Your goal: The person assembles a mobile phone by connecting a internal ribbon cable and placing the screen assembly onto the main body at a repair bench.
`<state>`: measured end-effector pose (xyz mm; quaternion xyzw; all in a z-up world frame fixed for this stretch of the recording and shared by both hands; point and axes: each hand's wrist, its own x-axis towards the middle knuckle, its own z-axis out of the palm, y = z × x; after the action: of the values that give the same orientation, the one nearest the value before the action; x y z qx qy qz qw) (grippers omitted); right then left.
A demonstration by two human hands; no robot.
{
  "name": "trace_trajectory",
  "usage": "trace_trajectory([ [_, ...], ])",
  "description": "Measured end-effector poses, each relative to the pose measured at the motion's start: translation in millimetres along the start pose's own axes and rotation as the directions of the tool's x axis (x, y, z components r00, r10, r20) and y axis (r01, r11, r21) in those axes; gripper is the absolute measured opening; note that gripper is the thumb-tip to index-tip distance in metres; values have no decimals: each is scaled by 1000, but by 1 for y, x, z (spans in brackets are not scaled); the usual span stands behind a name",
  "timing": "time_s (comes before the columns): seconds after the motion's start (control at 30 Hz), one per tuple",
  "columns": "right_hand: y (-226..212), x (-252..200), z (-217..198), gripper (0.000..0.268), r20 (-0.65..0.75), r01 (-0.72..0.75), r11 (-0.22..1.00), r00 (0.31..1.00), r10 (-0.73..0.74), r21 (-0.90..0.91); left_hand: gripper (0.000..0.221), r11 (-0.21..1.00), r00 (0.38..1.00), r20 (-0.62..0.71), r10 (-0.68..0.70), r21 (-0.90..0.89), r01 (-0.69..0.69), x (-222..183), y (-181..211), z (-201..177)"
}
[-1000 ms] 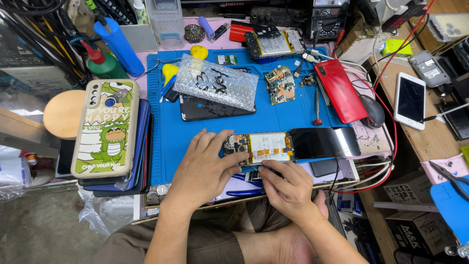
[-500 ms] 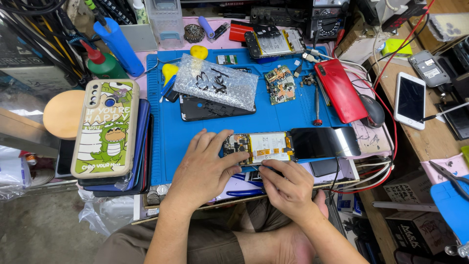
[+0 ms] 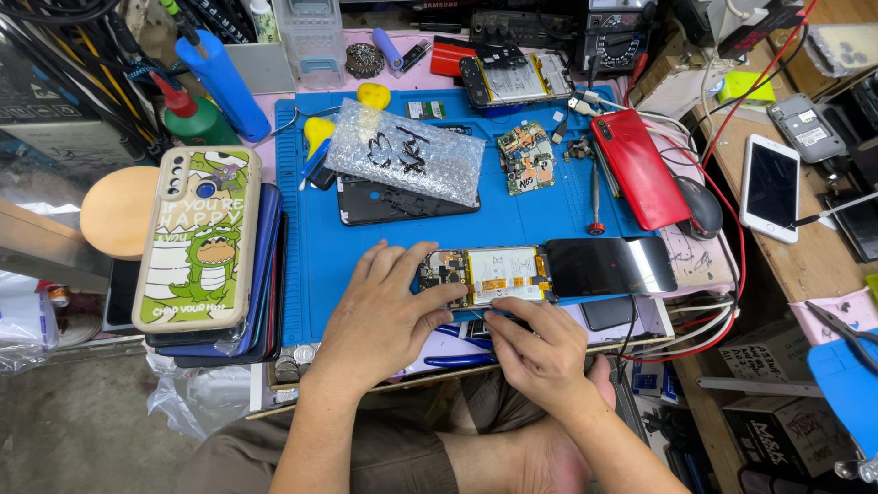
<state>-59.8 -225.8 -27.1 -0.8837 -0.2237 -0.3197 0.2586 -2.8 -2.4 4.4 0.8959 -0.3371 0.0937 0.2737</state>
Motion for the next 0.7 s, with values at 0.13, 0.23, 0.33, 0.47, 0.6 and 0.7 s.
trace_trajectory([
  [0.13,-1,0,0,23,-8,0,1000,1000,0,0,37,1000,1000,-1,0,-7,0,0,0,0],
  [0.23,-1,0,0,23,-9,-3,1000,1000,3,4,37,1000,1000,-3,-1,-13,1,-1,0,0],
  [0.33,-2,1,1,22,-13,-7,1000,1000,6,-8,37,1000,1000,-5,-3,-13,3,0,1,0],
  [0.47,-4,2,0,22,-7,-24,1000,1000,24,-5,36,1000,1000,3,-5,-13,5,0,0,0],
  [0.6,-5,1,-1,23,10,-48,999,999,48,13,37,1000,1000,5,-6,-13,6,-2,-1,2],
  [0.7,-8,4,-2,22,0,-56,998,998,56,11,36,1000,1000,-7,2,-18,-3,-1,-2,0],
])
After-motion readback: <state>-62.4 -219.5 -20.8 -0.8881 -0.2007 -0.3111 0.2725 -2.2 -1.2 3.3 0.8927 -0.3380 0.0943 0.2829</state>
